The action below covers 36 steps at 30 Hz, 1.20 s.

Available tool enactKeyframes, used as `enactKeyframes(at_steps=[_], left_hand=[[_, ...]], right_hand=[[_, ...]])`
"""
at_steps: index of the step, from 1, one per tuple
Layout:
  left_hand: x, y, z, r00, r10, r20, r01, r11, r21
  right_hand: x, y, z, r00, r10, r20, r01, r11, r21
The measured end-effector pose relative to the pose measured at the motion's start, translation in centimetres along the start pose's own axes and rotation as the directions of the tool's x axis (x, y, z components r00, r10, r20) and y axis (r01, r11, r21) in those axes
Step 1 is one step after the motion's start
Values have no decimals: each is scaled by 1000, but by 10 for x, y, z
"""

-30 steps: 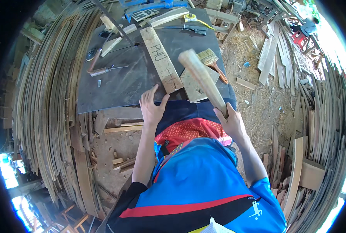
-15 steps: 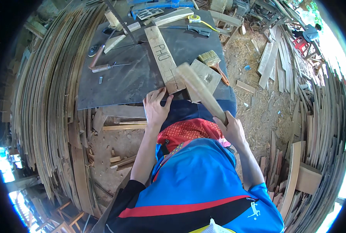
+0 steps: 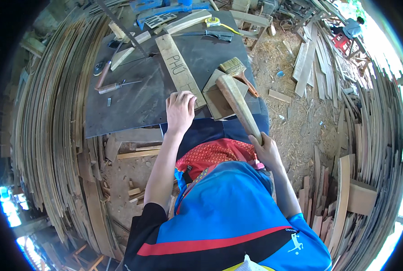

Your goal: The person uses a small chisel and a wooden mallet to carve letters into a rectangular piece of wood. They repeatedly strike the chisel to deepen the incisions, occasionally adjusting the wood's position on the workbench. The task involves precise hand coordination to maintain the shape of the letters.

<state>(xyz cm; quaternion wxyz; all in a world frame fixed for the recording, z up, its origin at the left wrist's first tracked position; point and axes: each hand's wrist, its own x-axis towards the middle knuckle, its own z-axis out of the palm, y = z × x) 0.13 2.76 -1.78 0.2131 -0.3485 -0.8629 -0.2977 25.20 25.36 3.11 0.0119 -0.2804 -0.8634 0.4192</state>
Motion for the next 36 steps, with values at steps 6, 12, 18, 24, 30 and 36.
enactKeyframes(at_steps=[6,12,18,24,30,36], left_hand=[[-8,6,9,995,28,-96,-32,999,-41],[-11,6,2,996,43,-83,-47,998,-38],[-7,0,5,993,103,-61,-107,991,-75],[-14,2,7,986,97,-137,-108,991,-74],[-10,8,-2,999,24,-42,-26,998,-65],[11,15,-18,990,2,140,6,999,-54]], right_hand=[[-1,1,8,999,38,35,-39,999,18],[0,3,11,998,32,46,-34,998,45],[1,5,11,995,68,75,-72,996,48],[3,5,10,995,65,71,-70,995,70],[3,2,6,984,124,131,-136,987,86],[2,7,8,991,86,98,-96,990,104]])
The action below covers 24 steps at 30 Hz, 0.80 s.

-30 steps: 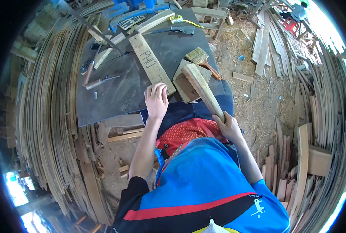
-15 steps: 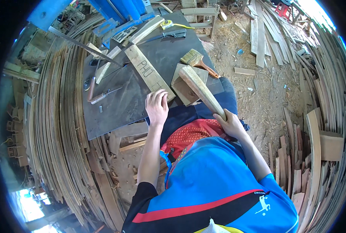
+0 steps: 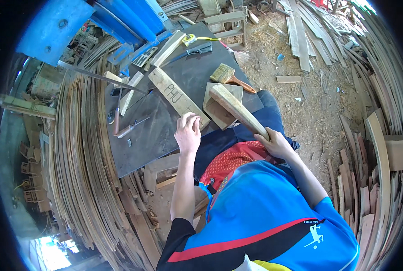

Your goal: The person uses a small chisel and a wooden mallet to carve letters into a rectangular piece of wood. They repeatedly strike the chisel to deepen the incisions, occasionally adjusting the wood's position on the workbench. The task involves precise hand coordination to maintain the shape of the letters.

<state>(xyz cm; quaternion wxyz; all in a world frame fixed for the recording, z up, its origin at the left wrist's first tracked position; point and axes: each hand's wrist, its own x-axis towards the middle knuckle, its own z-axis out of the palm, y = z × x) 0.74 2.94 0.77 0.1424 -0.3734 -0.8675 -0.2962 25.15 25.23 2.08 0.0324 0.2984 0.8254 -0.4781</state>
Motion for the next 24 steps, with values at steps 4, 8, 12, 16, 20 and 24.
enactKeyframes(at_steps=[4,8,12,16,20,24], left_hand=[[-26,-5,14,976,66,-207,-63,998,22],[-38,-7,19,961,14,-275,-12,1000,8],[-23,-2,5,993,-72,-90,73,997,7],[-15,1,-5,991,78,-109,-66,992,106],[-39,-11,4,976,99,-195,-99,995,10],[-35,-7,6,982,3,-187,-30,990,-139]], right_hand=[[0,1,2,1000,3,-7,-3,1000,-1],[-1,-2,0,1000,0,0,0,1000,-2],[0,4,0,1000,10,7,-11,1000,23],[4,7,1,1000,3,6,-3,1000,31],[-6,-17,-4,995,74,61,-80,990,116],[3,4,5,999,-28,-43,29,999,25]])
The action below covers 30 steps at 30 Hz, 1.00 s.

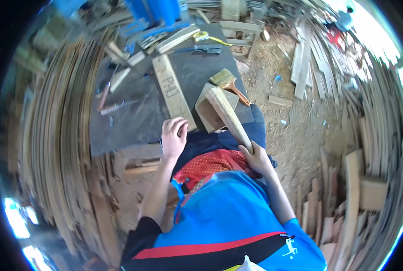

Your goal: The person uses a small chisel and a wooden mallet to carve letters into a rectangular piece of wood. They repeatedly strike the chisel to deepen the incisions, occasionally adjusting the wood's position on the workbench. The task involves precise hand coordination to maintain the shape of the letters.

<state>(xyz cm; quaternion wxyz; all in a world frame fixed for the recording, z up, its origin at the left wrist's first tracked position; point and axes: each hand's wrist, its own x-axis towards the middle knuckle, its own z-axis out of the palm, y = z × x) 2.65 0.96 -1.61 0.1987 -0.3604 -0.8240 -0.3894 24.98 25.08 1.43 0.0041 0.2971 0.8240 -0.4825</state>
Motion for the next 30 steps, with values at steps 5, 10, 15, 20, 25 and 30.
enactKeyframes(at_steps=[5,10,15,20,25,30], left_hand=[[-6,4,7,994,-76,-72,74,997,-35],[-7,6,8,987,-143,-76,149,986,81],[-10,12,15,968,-247,-36,250,964,92],[3,20,4,947,-321,-5,321,947,-5],[6,21,3,939,-342,38,342,939,-19],[6,18,-5,938,-341,66,340,940,25]], right_hand=[[3,-6,-3,998,-69,6,69,992,-104],[27,-47,-20,997,-2,78,21,971,-237],[62,-66,-15,989,22,145,-10,996,-83],[107,-103,4,967,-134,216,161,981,-110],[155,-136,31,918,-196,344,246,963,-110],[182,-161,47,876,-224,428,273,960,-56]])
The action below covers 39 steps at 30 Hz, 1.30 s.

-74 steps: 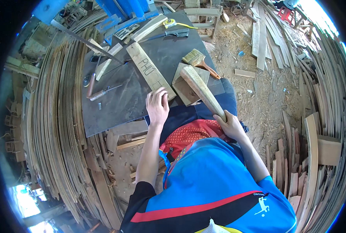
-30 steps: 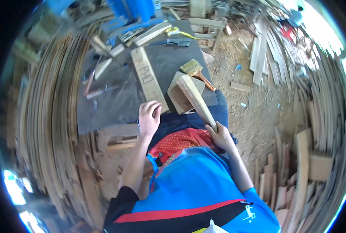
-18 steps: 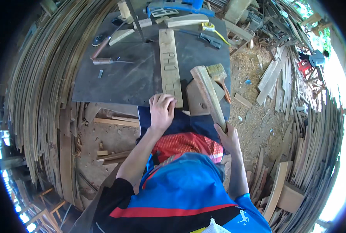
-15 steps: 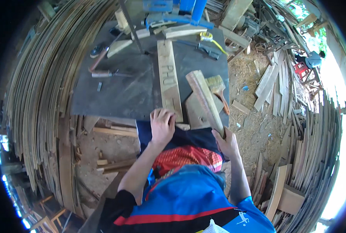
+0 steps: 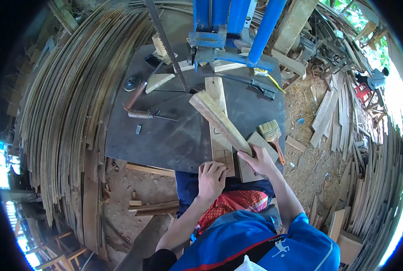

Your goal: The person uses a small chisel and a wooden mallet to carve letters into a rectangular piece of wood. They repeatedly strike the chisel to deepen the incisions, occasionally adjusting the wood's position on the workbench. The task involves precise hand coordination to maintain the shape of the letters.

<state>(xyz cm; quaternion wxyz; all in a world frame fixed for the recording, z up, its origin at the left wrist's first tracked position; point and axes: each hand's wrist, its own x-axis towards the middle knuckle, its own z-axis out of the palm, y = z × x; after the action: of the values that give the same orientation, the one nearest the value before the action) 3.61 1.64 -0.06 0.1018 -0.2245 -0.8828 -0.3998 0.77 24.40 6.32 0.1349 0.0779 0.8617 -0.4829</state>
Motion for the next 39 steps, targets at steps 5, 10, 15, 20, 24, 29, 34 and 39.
enactKeyframes(at_steps=[5,10,15,20,24,29,34,39], left_hand=[[-10,2,14,995,21,-101,-14,997,77],[-15,8,20,984,36,-175,-17,993,113],[-11,16,14,991,-3,-134,23,988,153],[4,15,4,993,-9,-115,26,988,150],[7,19,-5,993,-82,-89,85,996,31],[5,17,-5,996,-51,-70,46,996,-71],[-3,17,-6,996,-52,-76,43,993,-114],[-11,13,-18,989,-145,-16,140,975,-171]], right_hand=[[0,20,4,990,93,105,-98,994,43],[1,19,2,991,43,125,-58,991,116],[6,24,-3,988,-1,154,-32,976,216],[5,32,-1,993,-3,116,-24,972,234],[5,32,0,994,-15,107,-10,974,226],[5,35,2,997,-12,80,-5,978,209],[0,23,4,997,81,10,-81,971,225],[7,36,12,997,18,69,-39,948,316]])
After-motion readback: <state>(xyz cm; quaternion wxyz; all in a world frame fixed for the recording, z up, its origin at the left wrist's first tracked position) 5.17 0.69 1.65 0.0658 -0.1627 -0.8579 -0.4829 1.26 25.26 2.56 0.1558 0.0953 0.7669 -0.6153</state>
